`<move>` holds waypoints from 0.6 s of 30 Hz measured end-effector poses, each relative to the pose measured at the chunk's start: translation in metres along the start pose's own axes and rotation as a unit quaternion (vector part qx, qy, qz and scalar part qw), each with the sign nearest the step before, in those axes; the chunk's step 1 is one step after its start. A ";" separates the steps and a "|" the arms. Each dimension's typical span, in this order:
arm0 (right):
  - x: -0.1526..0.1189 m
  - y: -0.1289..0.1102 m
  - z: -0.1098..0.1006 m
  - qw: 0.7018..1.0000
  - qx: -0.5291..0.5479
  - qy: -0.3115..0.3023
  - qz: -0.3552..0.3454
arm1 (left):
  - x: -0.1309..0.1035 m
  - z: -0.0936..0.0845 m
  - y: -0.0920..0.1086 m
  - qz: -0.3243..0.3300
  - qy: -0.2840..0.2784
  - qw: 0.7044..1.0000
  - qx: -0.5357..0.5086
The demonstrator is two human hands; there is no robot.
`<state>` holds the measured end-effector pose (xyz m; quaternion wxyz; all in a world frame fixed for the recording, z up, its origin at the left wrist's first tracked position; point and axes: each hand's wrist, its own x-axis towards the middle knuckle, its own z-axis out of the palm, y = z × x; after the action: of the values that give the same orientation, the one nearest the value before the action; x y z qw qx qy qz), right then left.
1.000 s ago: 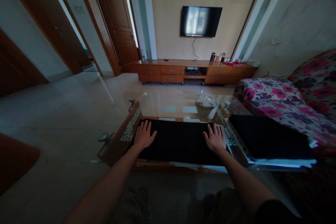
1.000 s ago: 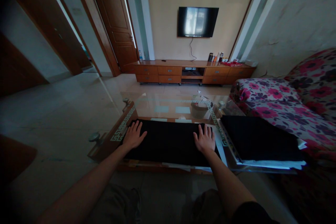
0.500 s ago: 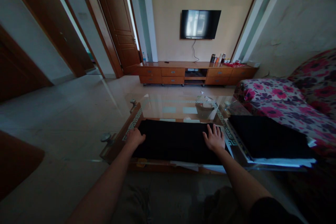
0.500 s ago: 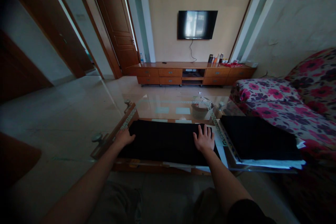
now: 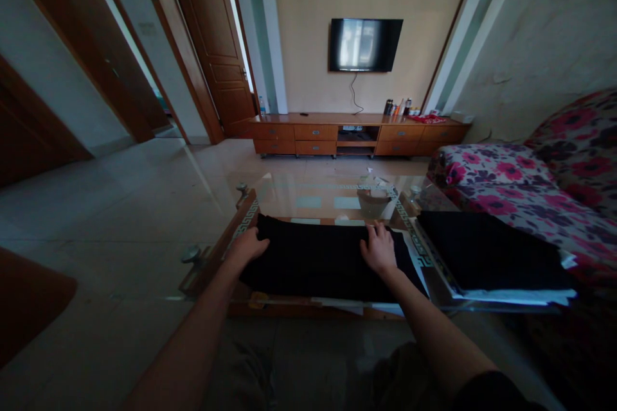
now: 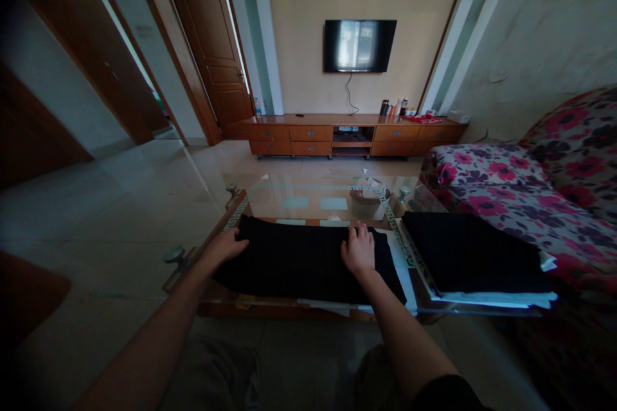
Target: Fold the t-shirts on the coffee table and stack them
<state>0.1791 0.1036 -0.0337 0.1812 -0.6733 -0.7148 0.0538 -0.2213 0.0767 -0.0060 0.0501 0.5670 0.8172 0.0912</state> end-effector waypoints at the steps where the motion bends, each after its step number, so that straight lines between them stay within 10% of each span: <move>1: -0.001 -0.014 -0.001 0.996 0.079 -0.018 -0.029 | -0.008 -0.006 0.015 0.014 -0.003 1.000 0.001; 4: -0.010 -0.056 -0.001 0.911 0.382 -0.153 -0.028 | -0.037 -0.023 0.070 0.077 0.019 0.997 -0.021; 9: -0.026 -0.090 0.002 0.637 0.672 -0.365 0.095 | -0.099 -0.038 0.140 0.301 -0.083 0.928 -0.205; 13: -0.027 -0.086 0.003 0.635 0.712 -0.255 0.157 | -0.157 -0.021 0.159 0.314 -0.185 0.894 -0.260; 16: -0.023 -0.084 -0.004 0.599 0.739 -0.248 0.182 | -0.189 0.018 0.169 0.301 -0.393 0.802 -0.334; 18: -0.020 -0.086 -0.015 0.563 0.767 -0.247 0.182 | -0.194 0.044 0.179 0.218 -0.420 0.763 -0.440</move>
<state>0.1037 0.0735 0.0038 0.4320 -0.3569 -0.2841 0.7780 0.0195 -0.0396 -0.0163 0.6116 0.6267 0.4387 0.2021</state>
